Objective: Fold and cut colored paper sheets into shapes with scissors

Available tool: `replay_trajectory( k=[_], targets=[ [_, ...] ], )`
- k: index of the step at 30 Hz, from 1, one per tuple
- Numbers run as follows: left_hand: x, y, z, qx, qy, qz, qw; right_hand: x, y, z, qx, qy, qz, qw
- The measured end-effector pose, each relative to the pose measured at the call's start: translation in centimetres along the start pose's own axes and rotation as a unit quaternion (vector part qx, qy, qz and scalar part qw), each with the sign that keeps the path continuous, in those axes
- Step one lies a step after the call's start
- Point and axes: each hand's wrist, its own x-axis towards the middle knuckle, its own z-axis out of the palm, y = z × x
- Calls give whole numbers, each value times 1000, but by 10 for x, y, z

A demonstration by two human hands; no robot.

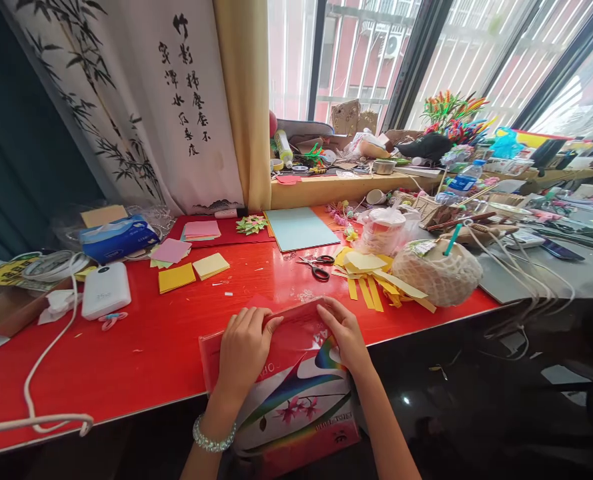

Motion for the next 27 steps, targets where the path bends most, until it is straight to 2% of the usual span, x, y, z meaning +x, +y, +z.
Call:
replay_trajectory(
  k=[3, 5, 8, 11, 14, 22, 27],
  targets=[
    [-11, 4, -5, 24, 100, 63, 993, -16, -6, -4, -10, -92, 3, 996],
    [-19, 7, -10, 32, 150, 104, 983, -28, -5, -8, -37, -112, -2, 993],
    [-28, 12, -19, 21, 144, 137, 980, -40, 2, -14, -52, -77, -19, 996],
    [-35, 16, -23, 10, 133, 137, 982, -43, 9, -18, -34, -89, -26, 995],
    [-42, 17, -20, 11, 163, 131, 978, -41, 10, -21, -15, -124, -31, 992],
    [-49, 17, -6, 31, 229, 127, 965, -39, 4, -21, -28, -151, -50, 987],
    [-49, 11, -5, 55, 240, 175, 953, -39, 3, -21, -46, -155, -57, 985]
  ],
)
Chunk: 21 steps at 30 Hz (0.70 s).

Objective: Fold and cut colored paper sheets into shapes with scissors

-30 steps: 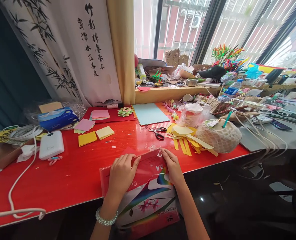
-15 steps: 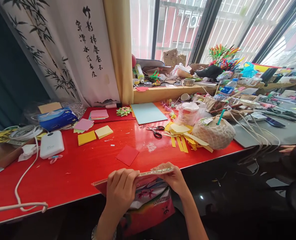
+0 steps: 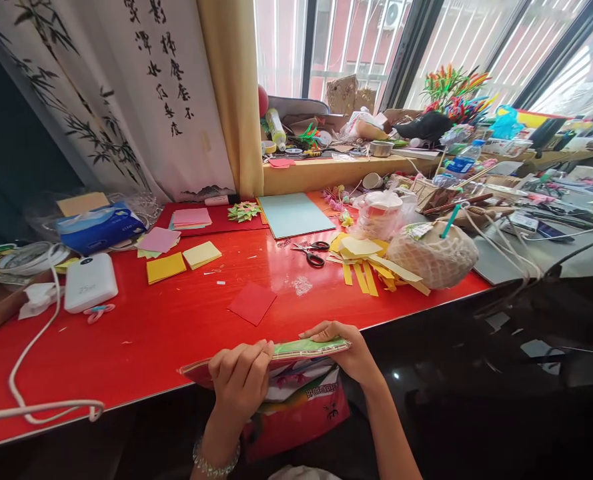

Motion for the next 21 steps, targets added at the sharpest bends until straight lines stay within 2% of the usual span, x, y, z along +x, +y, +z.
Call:
replay_trajectory(
  k=[4, 9, 14, 16, 18, 21],
  targets=[
    [0, -3, 3, -15, -14, -11, 1000, -1, 1, 0, -11, -8, -6, 1000],
    [3, -6, 5, -51, -97, -46, 993, -2, 3, 2, -52, 16, 20, 998],
    [6, -4, 6, -27, -127, -66, 989, -2, 2, 5, -49, 19, 54, 997],
    [11, -2, 8, -17, -116, -95, 989, -2, 2, 4, -54, 22, 55, 997],
    [19, 1, 8, -20, -72, -133, 988, -3, 4, 0, -44, 19, 50, 998],
    [42, 6, 1, -72, -7, -174, 982, -4, 8, -11, 50, 54, 41, 996]
  ],
)
